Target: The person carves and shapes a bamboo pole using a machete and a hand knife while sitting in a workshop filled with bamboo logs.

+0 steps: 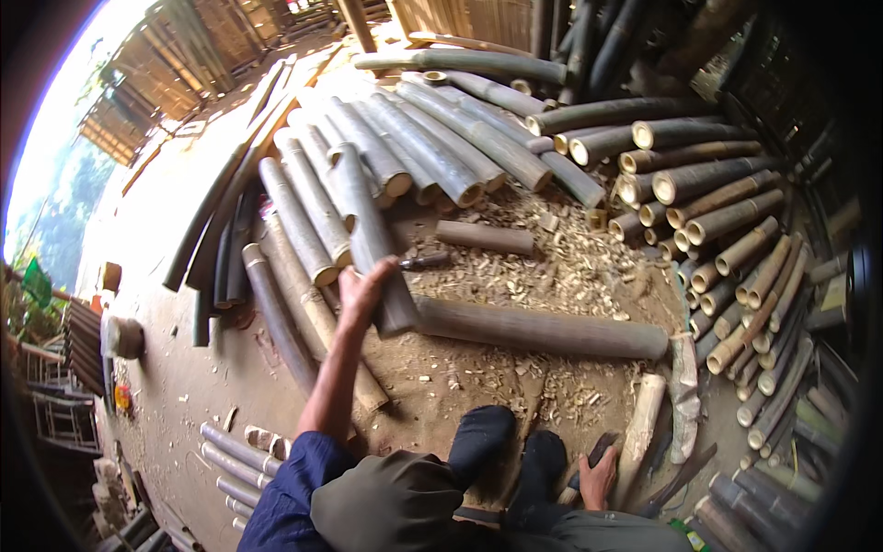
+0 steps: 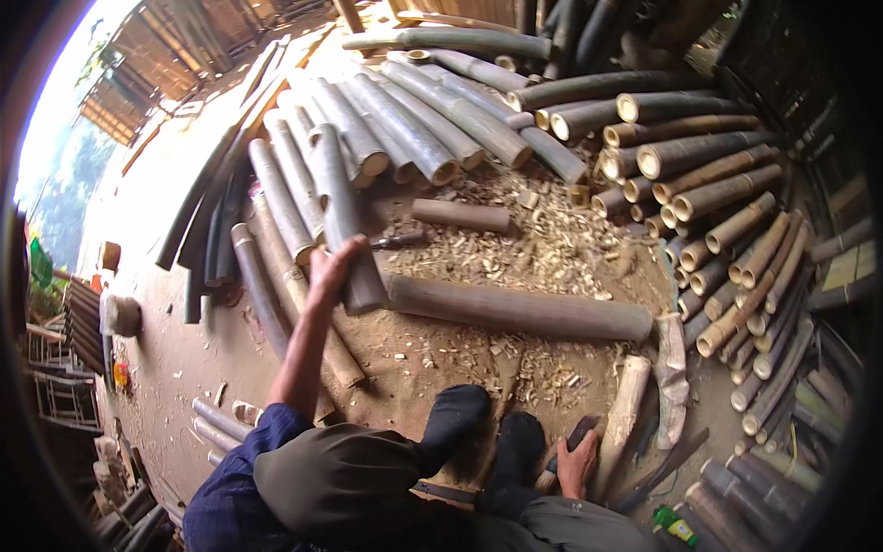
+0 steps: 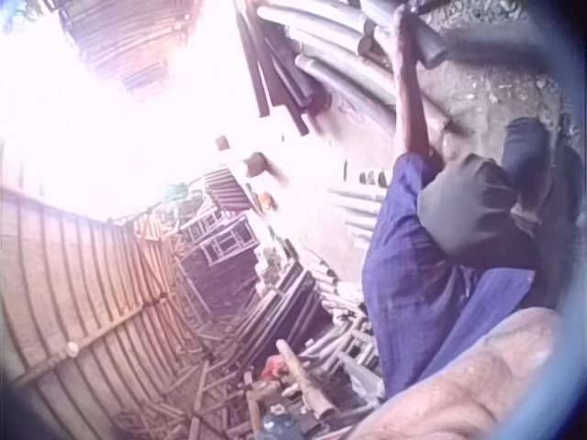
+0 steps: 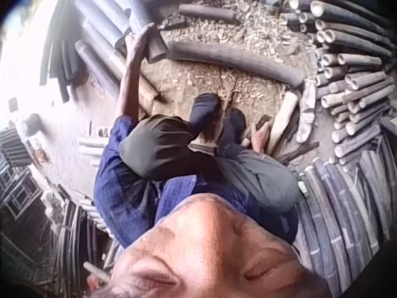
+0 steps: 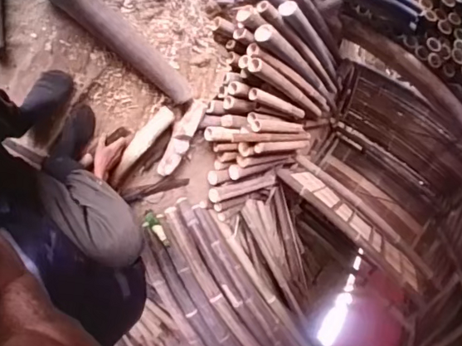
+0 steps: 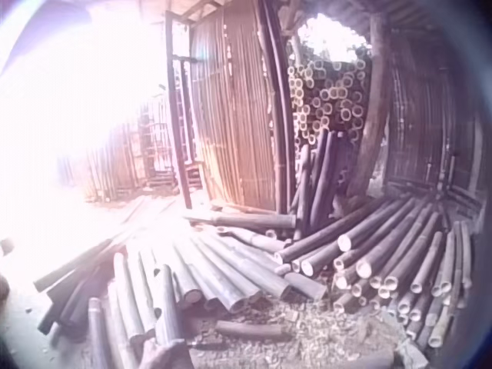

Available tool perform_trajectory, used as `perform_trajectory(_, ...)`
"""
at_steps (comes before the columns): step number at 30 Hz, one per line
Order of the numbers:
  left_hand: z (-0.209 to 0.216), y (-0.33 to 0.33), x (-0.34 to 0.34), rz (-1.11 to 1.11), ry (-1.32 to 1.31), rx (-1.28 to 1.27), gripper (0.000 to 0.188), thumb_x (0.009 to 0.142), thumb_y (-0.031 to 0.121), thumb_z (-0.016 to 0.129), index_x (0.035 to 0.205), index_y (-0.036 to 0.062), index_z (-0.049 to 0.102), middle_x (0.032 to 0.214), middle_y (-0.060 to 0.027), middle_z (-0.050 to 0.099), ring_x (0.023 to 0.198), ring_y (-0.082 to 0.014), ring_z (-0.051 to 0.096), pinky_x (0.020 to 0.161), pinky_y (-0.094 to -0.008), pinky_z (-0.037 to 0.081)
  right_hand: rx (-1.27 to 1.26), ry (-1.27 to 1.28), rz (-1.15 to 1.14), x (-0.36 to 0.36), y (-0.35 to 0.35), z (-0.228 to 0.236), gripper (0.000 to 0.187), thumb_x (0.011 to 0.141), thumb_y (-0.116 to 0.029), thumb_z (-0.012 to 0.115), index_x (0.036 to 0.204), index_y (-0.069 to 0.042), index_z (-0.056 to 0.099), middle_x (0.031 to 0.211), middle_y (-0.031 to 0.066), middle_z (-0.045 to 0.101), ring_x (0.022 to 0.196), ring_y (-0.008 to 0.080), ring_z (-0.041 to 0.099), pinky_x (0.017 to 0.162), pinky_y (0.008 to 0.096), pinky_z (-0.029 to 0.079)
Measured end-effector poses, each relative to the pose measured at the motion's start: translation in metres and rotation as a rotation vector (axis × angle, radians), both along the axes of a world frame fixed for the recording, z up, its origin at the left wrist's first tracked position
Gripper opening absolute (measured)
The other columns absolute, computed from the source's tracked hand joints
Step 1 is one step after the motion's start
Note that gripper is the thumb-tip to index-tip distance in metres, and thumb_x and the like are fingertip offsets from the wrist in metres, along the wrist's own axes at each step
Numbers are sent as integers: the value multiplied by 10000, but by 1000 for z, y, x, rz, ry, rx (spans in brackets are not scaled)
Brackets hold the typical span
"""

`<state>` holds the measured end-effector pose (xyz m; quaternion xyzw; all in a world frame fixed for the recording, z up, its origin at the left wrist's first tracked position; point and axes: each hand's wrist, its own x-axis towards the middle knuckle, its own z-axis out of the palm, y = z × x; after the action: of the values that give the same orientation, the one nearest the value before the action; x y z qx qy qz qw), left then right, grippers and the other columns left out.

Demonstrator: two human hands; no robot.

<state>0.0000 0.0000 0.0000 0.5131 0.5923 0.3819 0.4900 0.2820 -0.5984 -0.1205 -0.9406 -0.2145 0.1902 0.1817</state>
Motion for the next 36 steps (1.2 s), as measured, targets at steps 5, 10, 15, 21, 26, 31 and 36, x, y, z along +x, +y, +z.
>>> perform_trajectory(5, 9, 80, 2, 42, 157, 4, 662, 832, 363, 912, 1246, -36, 584, 1070, -131, 690, 883, -227, 657, 730, -361, 561, 36, 96, -94, -27, 33, 8, 571, 846, -320, 824, 1195, 9, 515, 1111, 322, 643, 1057, 548, 607, 878, 590, 484)
perform_trajectory(10, -27, 73, 24, 40, 334, 567, 825, 891, 315, 869, 1507, -30, 442, 1356, -228, 613, 1218, -289, 623, 934, -372, 556, -165, 64, -61, -12, 13, 31, 641, 919, -424, 751, 1307, 25, 510, 1184, 297, 627, 1087, 497, 626, 890, 572, 494)
perform_trajectory(15, 6, -60, 114, -730, 285, 745, 813, 739, 55, 941, 1451, 59, 547, 1410, -127, 562, 1324, -278, 569, 1030, -390, 578, -4, -115, -71, 27, 33, 75, 303, 979, -287, 681, 1071, -11, 595, 869, 214, 680, 823, 420, 684, 729, 498, 526)
perform_trajectory(21, -23, -146, 184, -1182, 976, 482, 1078, 643, 403, 1000, 1512, 65, 460, 1468, -187, 478, 1343, -337, 475, 1133, -574, 440, -358, -420, -245, 175, 2, 102, 853, 807, -382, 846, 1500, -52, 474, 1463, 219, 529, 1380, 405, 493, 1138, 499, 412)
perform_trajectory(26, -47, -139, 206, -1257, 912, 408, 920, 604, 416, 957, 1356, 54, 569, 1275, -171, 640, 1173, -325, 619, 1040, -484, 494, -268, -139, -179, 227, -26, 64, 870, 729, -381, 899, 1422, -28, 509, 1396, 242, 590, 1306, 426, 559, 1086, 516, 448)
perform_trajectory(31, 16, -143, 186, -1172, 569, 132, 867, 538, 378, 904, 1267, -25, 662, 1058, -231, 747, 923, -340, 735, 890, -462, 589, 155, -286, -185, 212, -26, 93, 714, 730, -269, 889, 1301, 3, 557, 1254, 258, 655, 1153, 430, 641, 982, 490, 508)
perform_trajectory(36, 55, -167, 150, -1030, 169, -122, 994, 494, 449, 922, 1309, -50, 651, 1063, -181, 751, 952, -281, 727, 895, -406, 572, 199, 53, -212, 132, 69, 164, 840, 844, -445, 872, 1406, 59, 505, 1339, 252, 615, 1182, 375, 645, 1035, 507, 537)
